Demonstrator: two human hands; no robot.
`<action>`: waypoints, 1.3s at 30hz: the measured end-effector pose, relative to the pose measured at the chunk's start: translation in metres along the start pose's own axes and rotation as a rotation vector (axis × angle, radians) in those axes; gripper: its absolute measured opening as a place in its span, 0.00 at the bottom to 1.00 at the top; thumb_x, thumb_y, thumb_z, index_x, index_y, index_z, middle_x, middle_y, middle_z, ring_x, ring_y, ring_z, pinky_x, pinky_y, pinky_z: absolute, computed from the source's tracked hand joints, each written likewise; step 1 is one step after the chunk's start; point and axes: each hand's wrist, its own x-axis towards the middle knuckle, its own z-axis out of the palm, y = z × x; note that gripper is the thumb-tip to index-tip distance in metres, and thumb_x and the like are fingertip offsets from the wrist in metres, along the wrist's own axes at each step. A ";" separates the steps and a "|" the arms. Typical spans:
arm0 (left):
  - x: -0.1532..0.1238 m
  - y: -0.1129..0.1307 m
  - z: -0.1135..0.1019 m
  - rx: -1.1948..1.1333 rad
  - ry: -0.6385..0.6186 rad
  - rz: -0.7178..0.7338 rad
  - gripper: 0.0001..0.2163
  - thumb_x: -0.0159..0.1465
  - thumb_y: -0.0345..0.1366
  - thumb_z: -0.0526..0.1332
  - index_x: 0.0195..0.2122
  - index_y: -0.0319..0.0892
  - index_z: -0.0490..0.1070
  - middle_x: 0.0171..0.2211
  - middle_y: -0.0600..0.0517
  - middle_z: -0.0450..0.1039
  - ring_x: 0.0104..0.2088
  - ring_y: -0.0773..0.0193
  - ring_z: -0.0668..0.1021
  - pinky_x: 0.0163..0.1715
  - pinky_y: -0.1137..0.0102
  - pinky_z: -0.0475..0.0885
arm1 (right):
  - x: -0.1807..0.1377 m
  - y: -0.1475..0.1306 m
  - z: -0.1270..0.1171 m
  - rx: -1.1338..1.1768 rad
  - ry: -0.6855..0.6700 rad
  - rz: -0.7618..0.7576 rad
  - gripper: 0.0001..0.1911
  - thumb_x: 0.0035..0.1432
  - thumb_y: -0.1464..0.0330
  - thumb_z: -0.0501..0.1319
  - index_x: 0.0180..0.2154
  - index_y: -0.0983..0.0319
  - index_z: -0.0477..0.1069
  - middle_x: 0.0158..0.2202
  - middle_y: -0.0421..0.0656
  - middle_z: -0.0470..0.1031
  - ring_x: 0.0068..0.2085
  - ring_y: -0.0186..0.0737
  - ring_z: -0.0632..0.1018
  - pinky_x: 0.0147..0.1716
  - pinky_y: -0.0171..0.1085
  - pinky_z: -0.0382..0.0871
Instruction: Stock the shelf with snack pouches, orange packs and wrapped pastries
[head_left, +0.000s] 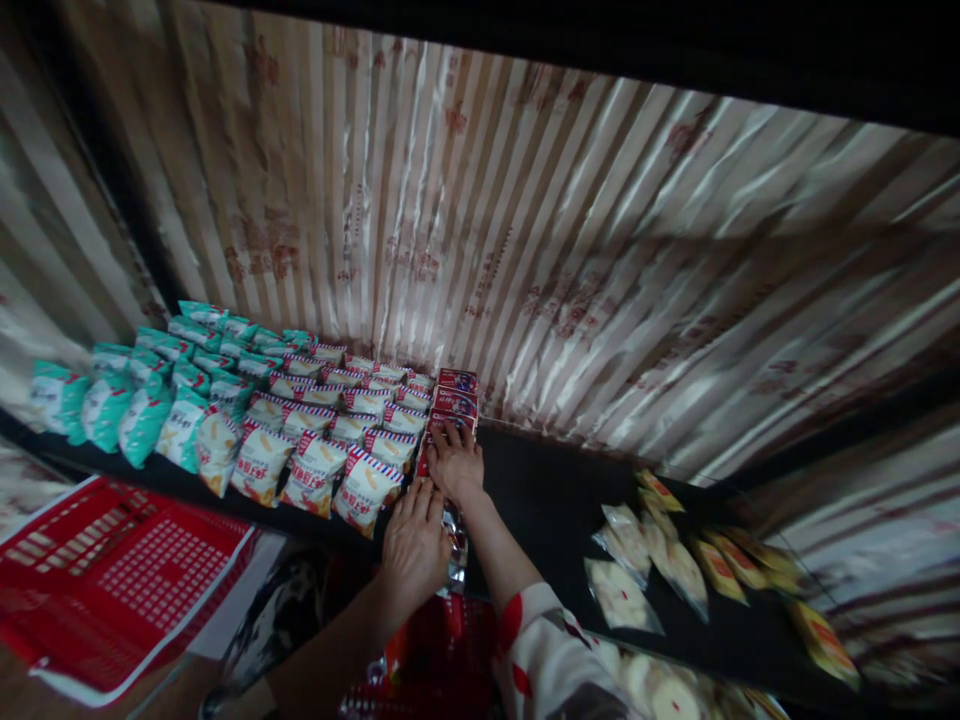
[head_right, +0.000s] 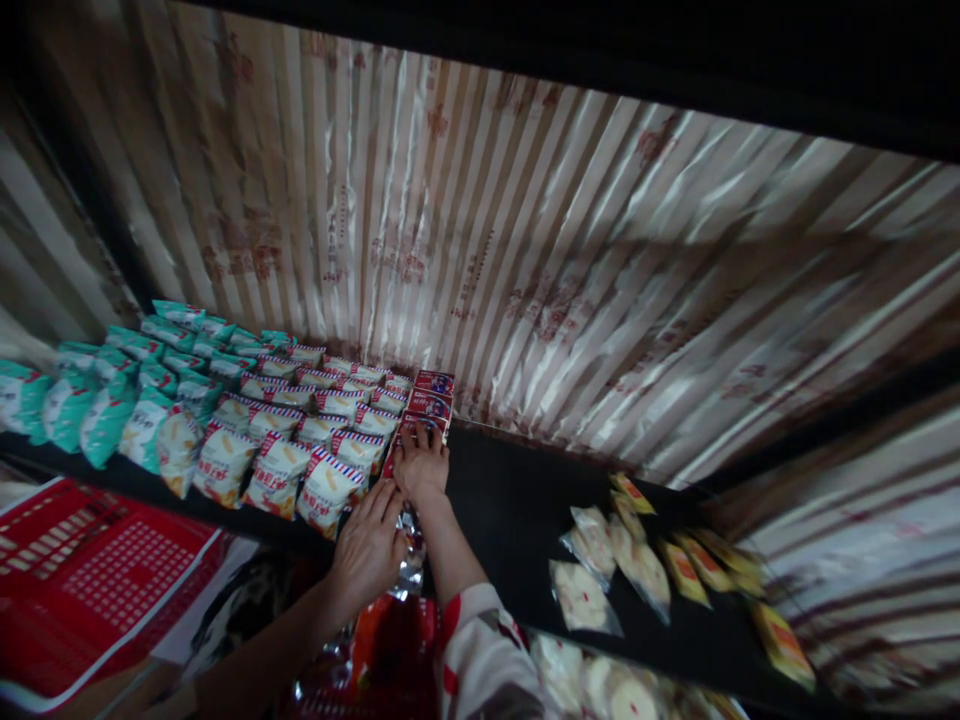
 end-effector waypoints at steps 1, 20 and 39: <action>0.000 0.000 0.000 0.002 -0.001 -0.004 0.23 0.55 0.29 0.53 0.54 0.33 0.64 0.57 0.39 0.62 0.59 0.49 0.62 0.56 0.56 0.61 | 0.000 -0.001 -0.001 0.003 0.002 0.001 0.23 0.61 0.62 0.46 0.57 0.53 0.61 0.62 0.41 0.58 0.62 0.53 0.54 0.53 0.51 0.54; -0.007 -0.002 0.007 0.016 0.109 0.047 0.23 0.56 0.27 0.52 0.55 0.34 0.61 0.59 0.38 0.58 0.60 0.50 0.60 0.56 0.55 0.62 | -0.001 0.006 -0.002 0.202 0.197 -0.020 0.22 0.61 0.61 0.50 0.53 0.63 0.67 0.61 0.52 0.59 0.62 0.49 0.56 0.58 0.48 0.50; -0.129 -0.066 0.010 -0.433 -0.223 -0.443 0.11 0.60 0.26 0.50 0.37 0.39 0.70 0.41 0.46 0.69 0.40 0.63 0.74 0.46 0.67 0.68 | -0.227 0.039 0.079 1.014 -0.022 0.394 0.17 0.58 0.57 0.51 0.32 0.61 0.72 0.23 0.40 0.74 0.27 0.38 0.74 0.30 0.34 0.66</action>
